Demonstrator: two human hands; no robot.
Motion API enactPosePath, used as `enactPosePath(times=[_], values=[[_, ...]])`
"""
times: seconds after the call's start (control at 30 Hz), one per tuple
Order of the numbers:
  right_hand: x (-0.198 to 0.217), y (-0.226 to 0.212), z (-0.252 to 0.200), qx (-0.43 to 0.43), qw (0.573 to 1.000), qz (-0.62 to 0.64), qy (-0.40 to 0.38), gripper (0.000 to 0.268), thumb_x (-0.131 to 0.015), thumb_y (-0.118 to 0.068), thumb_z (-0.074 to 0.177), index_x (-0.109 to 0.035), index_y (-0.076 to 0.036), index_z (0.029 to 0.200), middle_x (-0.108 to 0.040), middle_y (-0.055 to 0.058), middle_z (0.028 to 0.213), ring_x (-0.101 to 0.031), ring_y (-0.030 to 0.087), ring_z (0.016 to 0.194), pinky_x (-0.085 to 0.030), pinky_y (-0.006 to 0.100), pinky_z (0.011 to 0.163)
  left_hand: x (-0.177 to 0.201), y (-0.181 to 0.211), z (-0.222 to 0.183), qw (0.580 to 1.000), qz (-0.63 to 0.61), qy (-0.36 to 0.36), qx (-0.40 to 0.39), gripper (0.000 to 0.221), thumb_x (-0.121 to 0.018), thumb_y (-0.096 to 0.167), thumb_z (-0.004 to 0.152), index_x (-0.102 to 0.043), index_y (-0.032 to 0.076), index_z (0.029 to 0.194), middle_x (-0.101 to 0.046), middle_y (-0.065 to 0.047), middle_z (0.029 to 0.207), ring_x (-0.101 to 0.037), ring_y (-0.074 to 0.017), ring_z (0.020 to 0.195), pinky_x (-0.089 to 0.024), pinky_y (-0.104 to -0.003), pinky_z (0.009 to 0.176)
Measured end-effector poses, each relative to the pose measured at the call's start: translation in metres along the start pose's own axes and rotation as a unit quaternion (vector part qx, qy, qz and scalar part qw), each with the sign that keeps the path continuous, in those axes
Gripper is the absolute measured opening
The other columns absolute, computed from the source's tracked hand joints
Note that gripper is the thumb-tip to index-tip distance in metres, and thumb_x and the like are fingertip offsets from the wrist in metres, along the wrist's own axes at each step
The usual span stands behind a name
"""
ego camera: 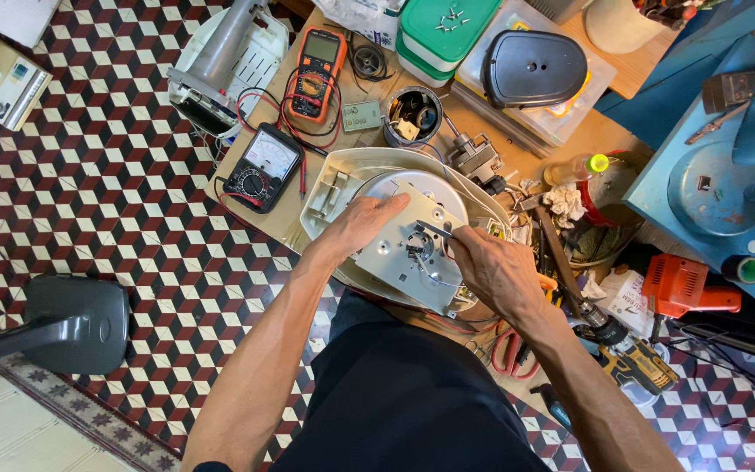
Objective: The person works on a disassembled ceiling fan motor assembly on a cluttered workbench. They use a multimeter to test electrical connections, then use a cordless drill to remove and reinstall screws on a metal plate attached to the motor housing.
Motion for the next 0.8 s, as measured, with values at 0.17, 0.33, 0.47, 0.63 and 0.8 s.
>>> enactPosePath(times=[0.17,0.33,0.47,0.63,0.8], values=[[-0.006,0.002,0.002,0.020,1.000,0.007,-0.009,0.021,-0.057,-0.027,0.100,-0.067,-0.009,0.098,-0.072,0.012,0.085,-0.069,0.031,0.066,-0.053,0.045,0.056,-0.001,-0.003,0.002,1.000,0.003,0.001,0.012,0.068,-0.058,0.060,0.093,-0.071,-0.006,0.084,-0.060,-0.004,0.070,-0.053,-0.0123,0.067,-0.046,-0.034,0.059],[-0.017,0.007,0.020,-0.014,0.996,0.004,-0.087,0.036,-0.060,-0.040,0.099,-0.067,-0.006,0.088,-0.067,0.013,0.066,-0.063,0.028,0.049,-0.051,0.043,0.050,-0.002,-0.002,0.000,1.000,-0.007,-0.003,0.007,0.067,-0.056,0.059,0.091,-0.075,-0.004,0.097,-0.069,-0.007,0.077,-0.061,-0.0140,0.071,-0.051,-0.034,0.064],[-0.022,0.003,0.032,0.024,0.997,-0.001,-0.067,0.050,-0.065,-0.050,0.094,-0.070,-0.006,0.073,-0.061,0.014,0.050,-0.057,0.027,0.040,-0.047,0.044,0.045,-0.002,0.001,-0.001,1.000,0.003,-0.003,0.005,0.068,-0.056,0.060,0.091,-0.076,-0.003,0.108,-0.074,-0.012,0.084,-0.064,-0.0163,0.077,-0.053,-0.035,0.069],[-0.030,0.006,0.033,0.069,0.997,-0.007,-0.032,0.054,-0.062,-0.051,0.098,-0.068,-0.009,0.065,-0.058,0.009,0.046,-0.051,0.022,0.036,-0.043,0.040,0.041,-0.001,0.003,-0.003,1.000,0.004,0.004,-0.025,0.067,-0.054,0.061,0.091,-0.076,0.001,0.112,-0.075,-0.010,0.086,-0.068,-0.0156,0.079,-0.053,-0.034,0.073],[-0.053,0.020,0.030,0.047,0.990,-0.079,-0.104,0.050,-0.052,-0.044,0.106,-0.065,-0.011,0.071,-0.057,0.004,0.045,-0.045,0.018,0.032,-0.036,0.038,0.036,-0.001,-0.001,0.000,0.999,0.033,0.002,0.024,0.069,-0.055,0.061,0.094,-0.076,-0.004,0.097,-0.067,-0.012,0.075,-0.059,-0.0181,0.071,-0.050,-0.039,0.067]])
Point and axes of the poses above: each hand's wrist, its own z-axis towards the middle knuckle, its own x-axis out of the back of the hand, y = z × x, the point moved 5 cm from there along z, towards the middle knuckle
